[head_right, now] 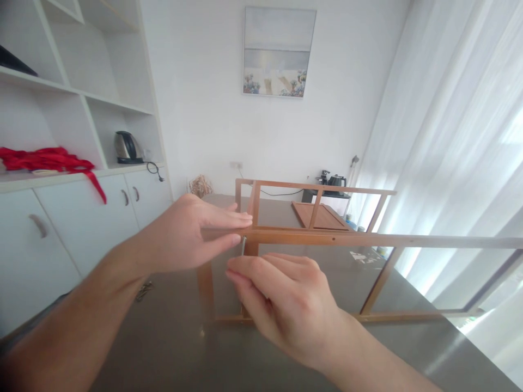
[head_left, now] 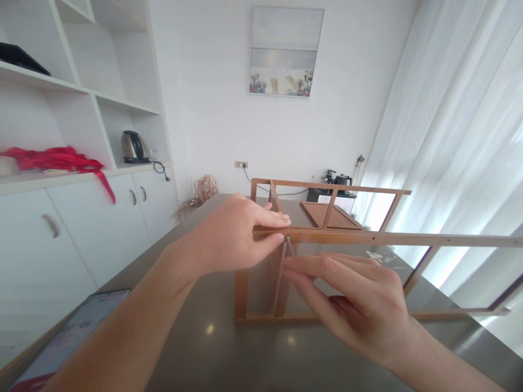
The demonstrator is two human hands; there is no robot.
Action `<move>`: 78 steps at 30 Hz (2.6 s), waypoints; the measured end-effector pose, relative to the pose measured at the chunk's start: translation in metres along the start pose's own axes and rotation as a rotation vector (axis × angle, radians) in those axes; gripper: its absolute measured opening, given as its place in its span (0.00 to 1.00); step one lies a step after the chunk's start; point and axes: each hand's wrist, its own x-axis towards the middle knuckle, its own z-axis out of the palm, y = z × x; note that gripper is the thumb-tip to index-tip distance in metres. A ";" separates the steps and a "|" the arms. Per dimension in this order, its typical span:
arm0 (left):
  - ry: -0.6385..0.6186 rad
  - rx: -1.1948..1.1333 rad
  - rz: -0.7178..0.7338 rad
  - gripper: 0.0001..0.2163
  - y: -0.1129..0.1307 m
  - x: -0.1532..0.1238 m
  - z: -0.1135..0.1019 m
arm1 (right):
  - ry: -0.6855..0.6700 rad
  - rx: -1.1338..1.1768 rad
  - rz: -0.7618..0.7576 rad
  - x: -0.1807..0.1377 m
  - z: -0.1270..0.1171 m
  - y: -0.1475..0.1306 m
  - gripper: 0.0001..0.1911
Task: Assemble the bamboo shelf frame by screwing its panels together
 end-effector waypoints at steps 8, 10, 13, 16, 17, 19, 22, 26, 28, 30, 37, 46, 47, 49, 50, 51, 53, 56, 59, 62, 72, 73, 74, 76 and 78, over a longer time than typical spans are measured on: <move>0.001 -0.004 0.013 0.13 0.003 0.000 -0.002 | -0.002 0.093 0.144 0.000 0.003 -0.003 0.03; 0.008 -0.001 0.020 0.12 0.004 0.000 -0.002 | -0.004 0.098 0.166 -0.001 0.003 -0.002 0.03; 0.012 0.001 0.016 0.13 0.004 0.000 -0.002 | -0.030 0.119 0.221 -0.002 0.002 -0.003 0.03; 0.010 0.002 -0.007 0.15 0.002 0.000 -0.001 | -0.050 0.157 0.252 -0.001 -0.001 -0.005 0.05; 0.008 0.005 -0.013 0.15 0.002 -0.001 -0.001 | -0.055 0.176 0.263 -0.001 -0.001 -0.006 0.05; 0.007 0.015 -0.020 0.15 0.001 -0.001 -0.001 | -0.054 0.219 0.298 0.000 -0.002 -0.006 0.04; 0.013 0.031 -0.024 0.15 0.000 -0.002 0.000 | -0.063 0.252 0.328 0.000 -0.002 -0.003 0.05; 0.014 0.039 -0.030 0.15 0.000 -0.002 0.000 | -0.068 0.269 0.287 0.001 -0.002 0.004 0.06; 0.017 0.023 -0.018 0.15 0.001 -0.002 0.000 | -0.081 0.311 0.299 0.002 -0.002 0.007 0.07; 0.018 0.008 -0.001 0.15 0.001 -0.001 0.000 | -0.103 0.355 0.326 0.002 -0.003 0.008 0.09; 0.003 0.032 0.000 0.15 -0.001 -0.001 0.000 | -0.216 0.370 0.303 0.004 -0.016 0.006 0.13; 0.022 0.020 0.006 0.14 0.000 0.000 0.000 | -0.242 0.169 0.209 0.001 -0.023 0.006 0.11; 0.027 0.022 0.007 0.14 0.001 0.000 0.001 | -0.240 0.147 0.194 0.000 -0.023 0.006 0.10; 0.029 0.027 0.013 0.14 0.001 0.000 0.001 | -0.234 0.111 0.161 0.001 -0.021 0.006 0.08; 0.025 0.030 0.018 0.14 0.001 0.000 0.001 | -0.229 0.100 0.144 0.002 -0.021 0.006 0.08; 0.018 0.034 0.022 0.13 0.001 0.000 0.000 | -0.227 0.090 0.130 0.003 -0.020 0.006 0.08; 0.012 0.043 0.027 0.13 0.002 0.000 -0.001 | -0.216 0.069 0.112 0.004 -0.020 0.006 0.07; 0.021 0.058 0.029 0.12 0.003 0.000 -0.001 | -0.181 0.031 0.080 0.005 -0.020 0.006 0.07; 0.025 0.073 0.032 0.11 0.006 0.000 -0.001 | -0.167 0.022 0.056 0.005 -0.019 0.005 0.07; 0.022 0.108 0.033 0.11 0.008 0.001 -0.001 | -0.157 0.016 0.051 0.005 -0.017 0.005 0.06; 0.048 0.108 0.033 0.12 0.006 0.000 0.000 | -0.094 -0.026 0.002 0.000 -0.006 0.005 0.06; 0.050 0.106 0.033 0.12 0.006 0.000 0.000 | -0.085 -0.021 0.002 0.000 -0.006 0.005 0.06; 0.052 0.104 0.032 0.12 0.006 0.000 0.000 | -0.071 -0.017 0.000 -0.001 -0.005 0.006 0.06; 0.055 0.100 0.037 0.13 0.006 0.000 0.000 | -0.035 -0.012 -0.002 -0.001 -0.005 0.006 0.06; 0.054 0.100 0.044 0.12 0.006 0.000 0.000 | -0.001 -0.005 0.000 0.000 -0.004 0.005 0.05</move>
